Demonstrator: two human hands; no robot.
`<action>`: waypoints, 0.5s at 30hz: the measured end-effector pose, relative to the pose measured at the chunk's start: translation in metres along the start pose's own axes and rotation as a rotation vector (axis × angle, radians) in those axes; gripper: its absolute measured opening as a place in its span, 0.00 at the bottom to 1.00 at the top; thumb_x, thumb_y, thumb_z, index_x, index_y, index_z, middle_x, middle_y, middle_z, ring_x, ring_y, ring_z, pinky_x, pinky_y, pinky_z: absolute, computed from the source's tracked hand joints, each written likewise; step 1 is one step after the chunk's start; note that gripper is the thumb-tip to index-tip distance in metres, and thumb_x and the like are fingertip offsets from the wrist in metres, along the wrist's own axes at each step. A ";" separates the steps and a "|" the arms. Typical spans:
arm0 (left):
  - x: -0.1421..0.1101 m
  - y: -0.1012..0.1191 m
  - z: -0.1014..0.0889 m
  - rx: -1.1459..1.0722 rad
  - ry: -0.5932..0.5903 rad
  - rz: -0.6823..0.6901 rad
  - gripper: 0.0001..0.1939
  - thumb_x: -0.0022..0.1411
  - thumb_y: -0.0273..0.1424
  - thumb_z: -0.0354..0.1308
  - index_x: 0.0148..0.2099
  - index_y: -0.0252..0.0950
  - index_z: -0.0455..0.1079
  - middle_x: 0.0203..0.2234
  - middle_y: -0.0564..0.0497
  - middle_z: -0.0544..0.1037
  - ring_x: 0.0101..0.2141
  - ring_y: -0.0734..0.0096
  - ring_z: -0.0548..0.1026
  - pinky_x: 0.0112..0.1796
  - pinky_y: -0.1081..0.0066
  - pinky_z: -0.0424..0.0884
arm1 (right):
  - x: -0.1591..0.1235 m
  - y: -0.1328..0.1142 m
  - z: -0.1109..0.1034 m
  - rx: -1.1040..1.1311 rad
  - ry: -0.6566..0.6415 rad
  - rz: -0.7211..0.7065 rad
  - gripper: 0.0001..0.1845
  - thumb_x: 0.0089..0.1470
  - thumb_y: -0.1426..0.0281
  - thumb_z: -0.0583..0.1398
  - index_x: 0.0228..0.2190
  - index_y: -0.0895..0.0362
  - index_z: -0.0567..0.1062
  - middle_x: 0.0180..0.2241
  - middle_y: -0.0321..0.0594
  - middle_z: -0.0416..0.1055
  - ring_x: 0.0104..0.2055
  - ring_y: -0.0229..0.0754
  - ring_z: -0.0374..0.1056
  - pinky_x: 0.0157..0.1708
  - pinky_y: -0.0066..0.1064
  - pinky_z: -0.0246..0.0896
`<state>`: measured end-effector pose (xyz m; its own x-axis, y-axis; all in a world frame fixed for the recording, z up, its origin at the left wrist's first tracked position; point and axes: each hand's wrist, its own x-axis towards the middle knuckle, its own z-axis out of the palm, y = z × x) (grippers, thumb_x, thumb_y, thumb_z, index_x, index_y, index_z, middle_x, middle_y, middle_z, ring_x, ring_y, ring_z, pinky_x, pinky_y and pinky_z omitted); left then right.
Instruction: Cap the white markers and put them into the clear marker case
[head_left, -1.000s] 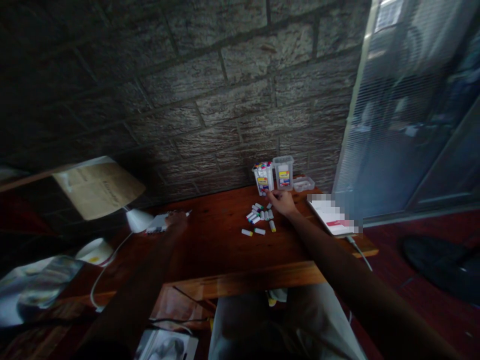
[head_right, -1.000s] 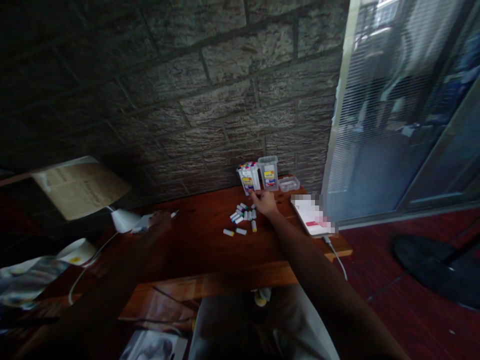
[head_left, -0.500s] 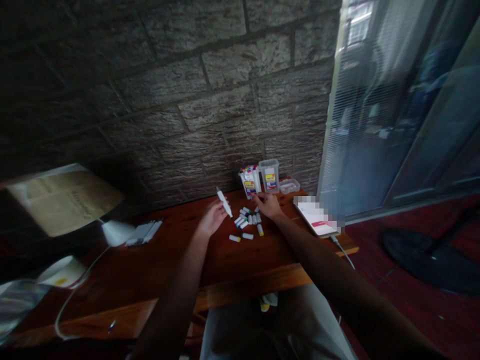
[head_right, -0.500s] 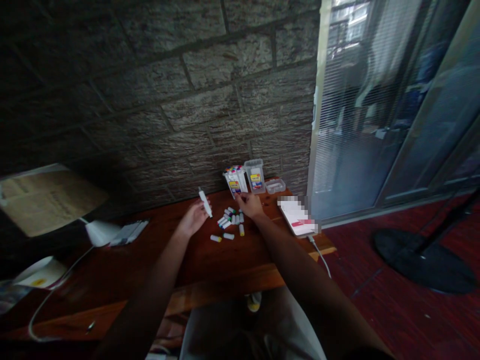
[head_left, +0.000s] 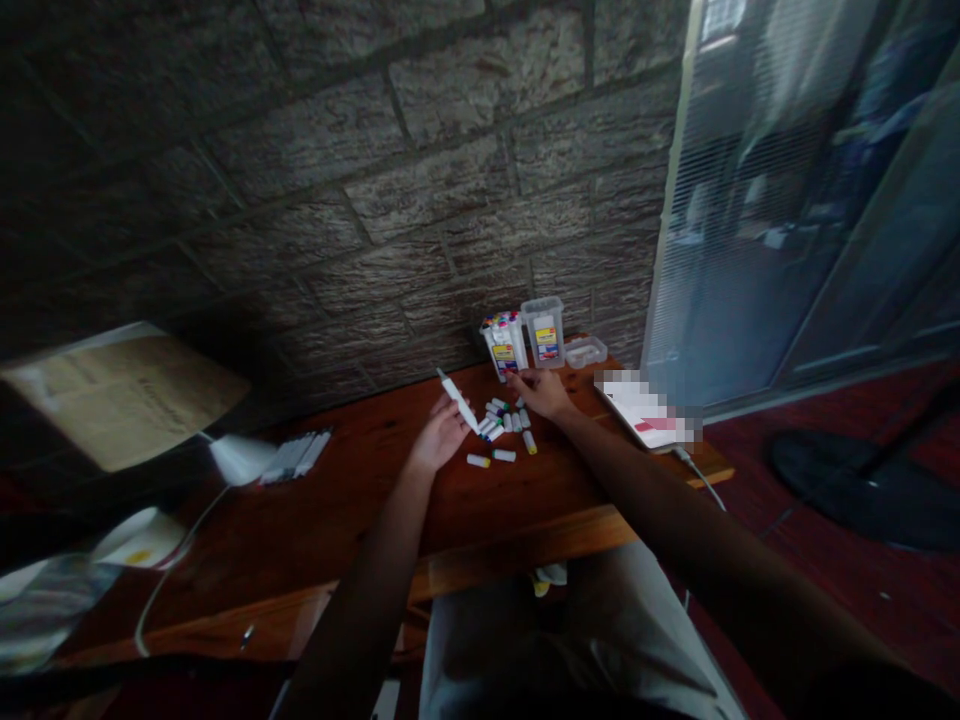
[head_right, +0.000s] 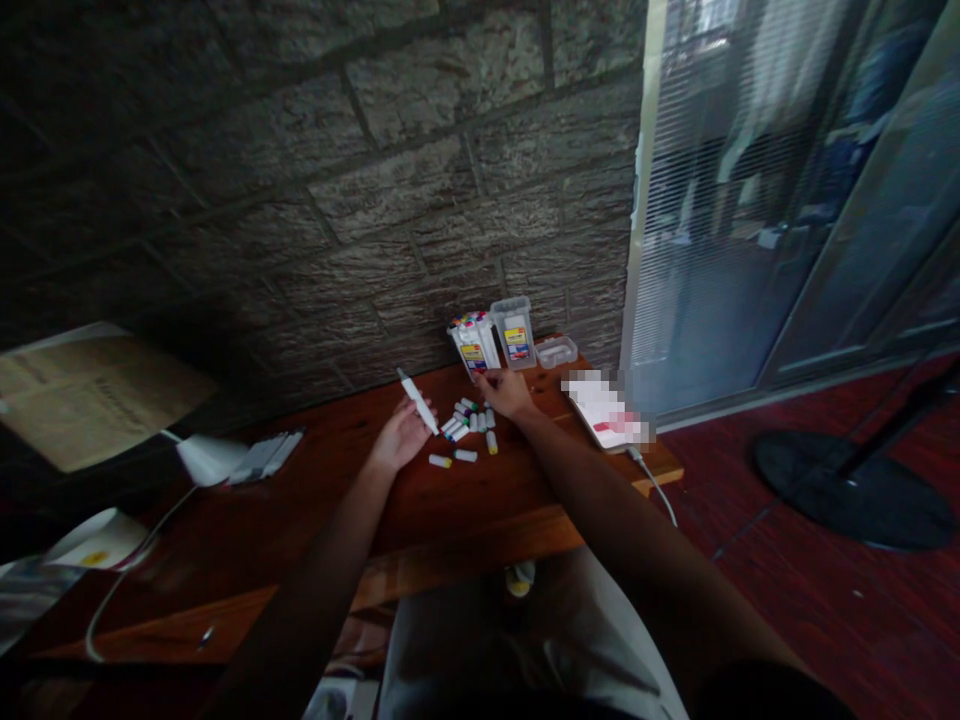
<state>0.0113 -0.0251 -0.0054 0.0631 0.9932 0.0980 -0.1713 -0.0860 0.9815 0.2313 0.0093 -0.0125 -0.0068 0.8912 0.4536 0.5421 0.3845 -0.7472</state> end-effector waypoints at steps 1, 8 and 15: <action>0.000 0.000 -0.001 -0.021 -0.003 0.000 0.09 0.59 0.35 0.59 0.42 0.40 0.73 0.36 0.49 0.79 0.40 0.66 0.77 0.43 0.63 0.73 | 0.000 0.001 0.000 -0.007 0.003 0.004 0.18 0.59 0.60 0.56 0.29 0.56 0.81 0.27 0.39 0.78 0.29 0.40 0.72 0.28 0.26 0.58; -0.003 0.005 0.003 -0.250 0.030 -0.086 0.04 0.59 0.29 0.58 0.38 0.39 0.73 0.32 0.52 0.79 0.36 0.70 0.77 0.41 0.66 0.72 | 0.005 0.010 0.004 -0.073 -0.133 0.057 0.07 0.53 0.67 0.62 0.30 0.54 0.81 0.30 0.38 0.79 0.32 0.41 0.74 0.32 0.27 0.63; -0.006 0.010 0.008 -0.473 -0.035 -0.137 0.07 0.53 0.22 0.61 0.36 0.37 0.74 0.28 0.52 0.79 0.31 0.73 0.77 0.38 0.70 0.72 | 0.005 0.009 0.002 -0.110 -0.230 0.092 0.10 0.51 0.74 0.62 0.36 0.54 0.80 0.38 0.37 0.79 0.39 0.40 0.75 0.40 0.27 0.66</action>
<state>0.0175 -0.0329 0.0048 0.1479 0.9889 -0.0135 -0.5865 0.0987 0.8039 0.2343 0.0180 -0.0183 -0.1374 0.9572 0.2549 0.6373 0.2824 -0.7170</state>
